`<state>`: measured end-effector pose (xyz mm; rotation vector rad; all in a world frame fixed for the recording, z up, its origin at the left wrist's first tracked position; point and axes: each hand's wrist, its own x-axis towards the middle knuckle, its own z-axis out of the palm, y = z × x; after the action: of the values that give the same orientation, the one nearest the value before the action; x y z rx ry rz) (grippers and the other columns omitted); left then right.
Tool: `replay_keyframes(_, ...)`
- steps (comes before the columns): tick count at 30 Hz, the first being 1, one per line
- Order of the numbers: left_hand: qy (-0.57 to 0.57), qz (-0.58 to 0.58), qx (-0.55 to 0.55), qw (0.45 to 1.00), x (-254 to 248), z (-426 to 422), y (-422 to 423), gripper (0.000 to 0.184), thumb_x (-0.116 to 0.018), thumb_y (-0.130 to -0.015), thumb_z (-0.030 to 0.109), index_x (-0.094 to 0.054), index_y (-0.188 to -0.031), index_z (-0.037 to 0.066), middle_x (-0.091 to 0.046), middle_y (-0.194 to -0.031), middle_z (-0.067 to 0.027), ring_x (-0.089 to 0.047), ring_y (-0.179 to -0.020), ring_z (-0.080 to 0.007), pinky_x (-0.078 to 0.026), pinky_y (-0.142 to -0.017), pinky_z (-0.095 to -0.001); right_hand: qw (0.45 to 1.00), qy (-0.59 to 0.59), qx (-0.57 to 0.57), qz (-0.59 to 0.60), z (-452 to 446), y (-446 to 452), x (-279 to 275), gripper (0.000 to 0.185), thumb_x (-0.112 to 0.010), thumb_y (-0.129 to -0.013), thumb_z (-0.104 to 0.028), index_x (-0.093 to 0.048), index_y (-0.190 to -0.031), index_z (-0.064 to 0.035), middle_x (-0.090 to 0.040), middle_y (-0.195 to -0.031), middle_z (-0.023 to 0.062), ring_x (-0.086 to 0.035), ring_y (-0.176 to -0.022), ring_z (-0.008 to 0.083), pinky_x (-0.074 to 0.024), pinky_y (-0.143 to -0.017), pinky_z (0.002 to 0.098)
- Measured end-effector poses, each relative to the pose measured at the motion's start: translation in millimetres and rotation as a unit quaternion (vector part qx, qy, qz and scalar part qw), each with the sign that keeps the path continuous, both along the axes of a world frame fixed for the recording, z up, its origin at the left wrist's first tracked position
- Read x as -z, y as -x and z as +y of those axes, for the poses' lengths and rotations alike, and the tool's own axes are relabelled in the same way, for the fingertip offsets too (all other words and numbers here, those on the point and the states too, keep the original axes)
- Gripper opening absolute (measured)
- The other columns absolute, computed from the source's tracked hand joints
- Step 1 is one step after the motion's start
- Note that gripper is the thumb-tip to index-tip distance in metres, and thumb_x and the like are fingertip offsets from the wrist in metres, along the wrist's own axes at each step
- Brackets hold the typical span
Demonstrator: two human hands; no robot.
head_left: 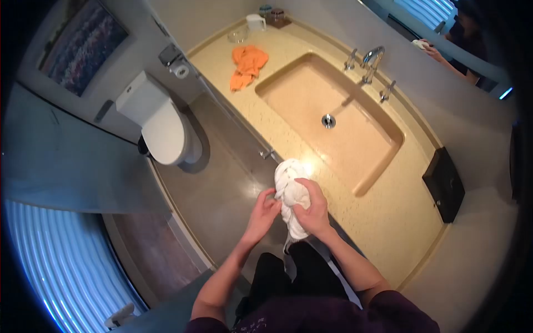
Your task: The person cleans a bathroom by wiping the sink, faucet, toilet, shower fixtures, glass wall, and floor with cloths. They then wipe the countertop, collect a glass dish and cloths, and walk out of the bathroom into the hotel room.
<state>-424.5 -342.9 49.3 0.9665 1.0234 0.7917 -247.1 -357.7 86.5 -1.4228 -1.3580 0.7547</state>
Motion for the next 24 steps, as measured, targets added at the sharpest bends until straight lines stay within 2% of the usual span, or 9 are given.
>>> replay_keyframes(5,-0.153,0.252,0.091,0.951,-39.3,118.8,-48.9,0.043,-0.061,-0.094,0.015,-0.046,-0.133,0.002,-0.068,-0.110,-0.0138,-0.067,-0.090,-0.0194,-0.053,-0.076,-0.0330,0.991,0.001,0.108,-0.083,38.0,-34.3,11.1,0.049,-0.059,-0.072,0.000,-0.059,-0.120,-0.0061,-0.056,-0.119,0.0207,-0.057,-0.109,0.0418,-0.0491,-0.090,0.0452)
replay_keyframes(7,-0.398,0.495,0.197,0.747,-42.9,175.7,-44.8,0.050,-0.064,-0.090,0.026,-0.050,-0.131,0.000,-0.067,-0.112,-0.0191,-0.068,-0.090,-0.0308,-0.054,-0.076,-0.0408,0.954,0.032,0.167,-0.246,13.5,-58.4,41.7,0.048,-0.060,-0.071,0.001,-0.061,-0.118,-0.0067,-0.055,-0.115,0.0220,-0.055,-0.107,0.0431,-0.0487,-0.087,0.0482)
replay_keyframes(9,-0.405,0.531,0.078,0.740,-59.8,232.0,-48.6,0.053,-0.063,-0.089,0.029,-0.048,-0.134,0.003,-0.068,-0.104,-0.0204,-0.065,-0.094,-0.0377,-0.050,-0.084,-0.0491,0.939,0.013,0.157,-0.306,-7.3,-70.0,39.7,0.047,-0.060,-0.069,0.001,-0.062,-0.115,-0.0065,-0.055,-0.113,0.0227,-0.053,-0.107,0.0436,-0.0483,-0.086,0.0484)
replay_keyframes(11,-0.454,0.496,-0.036,0.739,-39.9,303.4,-43.4,0.058,-0.066,-0.088,0.030,-0.047,-0.135,0.003,-0.059,-0.125,-0.0211,-0.057,-0.113,-0.0398,-0.047,-0.093,-0.0512,0.939,0.032,0.143,-0.312,-25.0,-72.6,31.6,0.045,-0.059,-0.068,0.000,-0.063,-0.112,-0.0049,-0.055,-0.114,0.0227,-0.053,-0.104,0.0436,-0.0476,-0.085,0.0484)
replay_keyframes(13,-0.412,0.502,-0.018,0.761,-42.0,365.5,-43.8,0.062,-0.061,-0.091,0.036,-0.043,-0.143,0.008,-0.037,-0.150,-0.0220,-0.033,-0.138,-0.0426,-0.039,-0.106,-0.0520,0.940,0.052,0.142,-0.307,-29.0,-72.8,29.3,0.043,-0.058,-0.068,0.000,-0.063,-0.111,-0.0043,-0.055,-0.113,0.0230,-0.053,-0.104,0.0441,-0.0473,-0.085,0.0488)
replay_keyframes(16,-0.324,0.574,0.024,0.752,-60.8,431.6,-59.1,0.067,-0.052,-0.096,0.046,-0.035,-0.149,0.007,-0.027,-0.157,-0.0210,-0.014,-0.146,-0.0451,-0.026,-0.115,-0.0539,0.936,0.066,0.156,-0.308,-29.7,-75.0,31.8,0.041,-0.057,-0.068,-0.001,-0.062,-0.109,-0.0035,-0.055,-0.111,0.0235,-0.053,-0.102,0.0451,-0.0470,-0.084,0.0498)
replay_keyframes(19,-0.379,0.549,0.035,0.744,11.0,528.9,-53.2,0.068,-0.048,-0.097,0.049,-0.034,-0.151,0.010,-0.029,-0.157,-0.0162,-0.008,-0.147,-0.0442,-0.010,-0.120,-0.0538,0.938,0.069,0.171,-0.293,-22.3,-75.0,33.8,0.040,-0.057,-0.067,-0.003,-0.062,-0.106,-0.0033,-0.056,-0.109,0.0234,-0.054,-0.099,0.0461,-0.0472,-0.084,0.0507)
replay_keyframes(21,-0.292,0.562,0.055,0.772,8.5,546.2,-63.5,0.059,-0.048,-0.096,0.050,-0.046,-0.144,0.015,-0.027,-0.160,-0.0082,-0.011,-0.149,-0.0375,-0.013,-0.116,-0.0632,0.939,0.088,0.175,-0.282,-13.6,-71.3,32.6,0.039,-0.057,-0.066,-0.004,-0.062,-0.105,-0.0034,-0.056,-0.108,0.0233,-0.055,-0.098,0.0466,-0.0474,-0.083,0.0511)
replay_keyframes(24,-0.390,0.538,0.045,0.746,9.2,554.3,-60.3,0.050,-0.042,-0.099,0.051,-0.064,-0.106,0.006,-0.059,-0.132,-0.0094,-0.040,-0.134,-0.0367,-0.036,-0.099,-0.0576,0.931,0.142,0.190,-0.278,-5.8,-67.4,23.3,0.034,-0.054,-0.068,-0.004,-0.058,-0.102,-0.0026,-0.053,-0.096,0.0222,-0.055,-0.091,0.0453,-0.0475,-0.080,0.0477)
